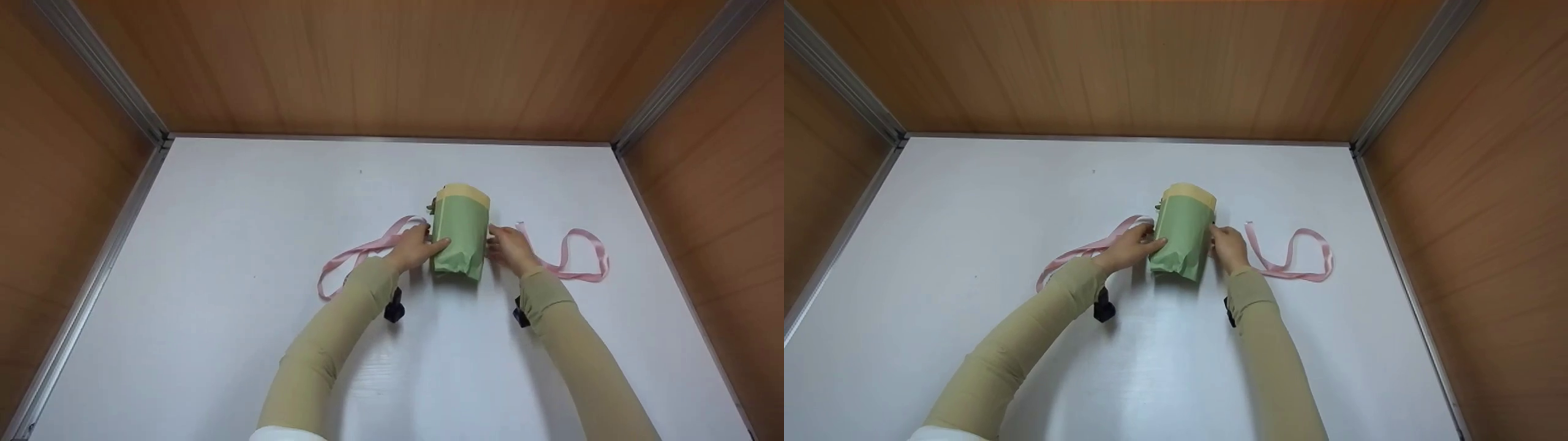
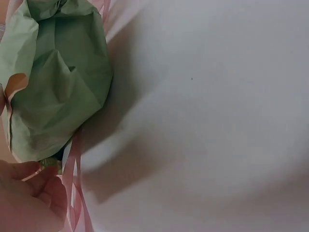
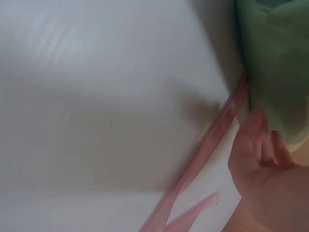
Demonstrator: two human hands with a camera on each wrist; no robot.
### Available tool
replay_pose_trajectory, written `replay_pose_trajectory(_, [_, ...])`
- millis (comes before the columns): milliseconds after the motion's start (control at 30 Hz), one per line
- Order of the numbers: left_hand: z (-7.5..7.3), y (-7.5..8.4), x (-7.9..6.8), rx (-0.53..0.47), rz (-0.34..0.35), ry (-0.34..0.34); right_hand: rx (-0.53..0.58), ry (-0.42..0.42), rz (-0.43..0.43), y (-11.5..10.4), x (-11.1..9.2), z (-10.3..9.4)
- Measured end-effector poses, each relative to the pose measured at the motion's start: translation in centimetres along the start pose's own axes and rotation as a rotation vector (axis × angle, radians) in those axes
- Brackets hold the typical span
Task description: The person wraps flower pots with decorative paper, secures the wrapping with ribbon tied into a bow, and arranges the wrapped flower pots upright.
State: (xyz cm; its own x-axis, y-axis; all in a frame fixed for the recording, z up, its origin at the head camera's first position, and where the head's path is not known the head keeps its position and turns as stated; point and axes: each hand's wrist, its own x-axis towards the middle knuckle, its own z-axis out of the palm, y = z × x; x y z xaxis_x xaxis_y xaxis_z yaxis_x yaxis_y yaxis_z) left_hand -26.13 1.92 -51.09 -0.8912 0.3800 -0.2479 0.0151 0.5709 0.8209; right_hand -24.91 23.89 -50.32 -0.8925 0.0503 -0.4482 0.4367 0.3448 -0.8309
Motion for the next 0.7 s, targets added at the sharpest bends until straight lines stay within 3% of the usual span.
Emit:
replay_pose_trajectory(167, [0.0,-0.5,0.4,0.115,0.067,-0.039,-0.470,0.142,-0.170,1.8,0.5,0.0])
replay_pose_trajectory(300, [-0.1,-0.9,0.5,0.189,0.028,-0.047,-0.645,0.180,-0.308,2.9,0.8,0.4])
replay_pose_trajectory(400, [-0.1,-1.1,0.5,0.266,-0.010,-0.054,-0.704,0.220,-0.387,3.3,0.9,0.6])
replay_pose_trajectory(500, [-0.2,-1.2,0.5,0.329,-0.023,-0.056,-0.700,0.229,-0.410,3.3,0.9,0.8])
replay_pose_trajectory(700, [-0.4,-1.0,0.1,0.363,-0.071,-0.094,-0.526,0.183,-0.289,2.3,0.9,1.2])
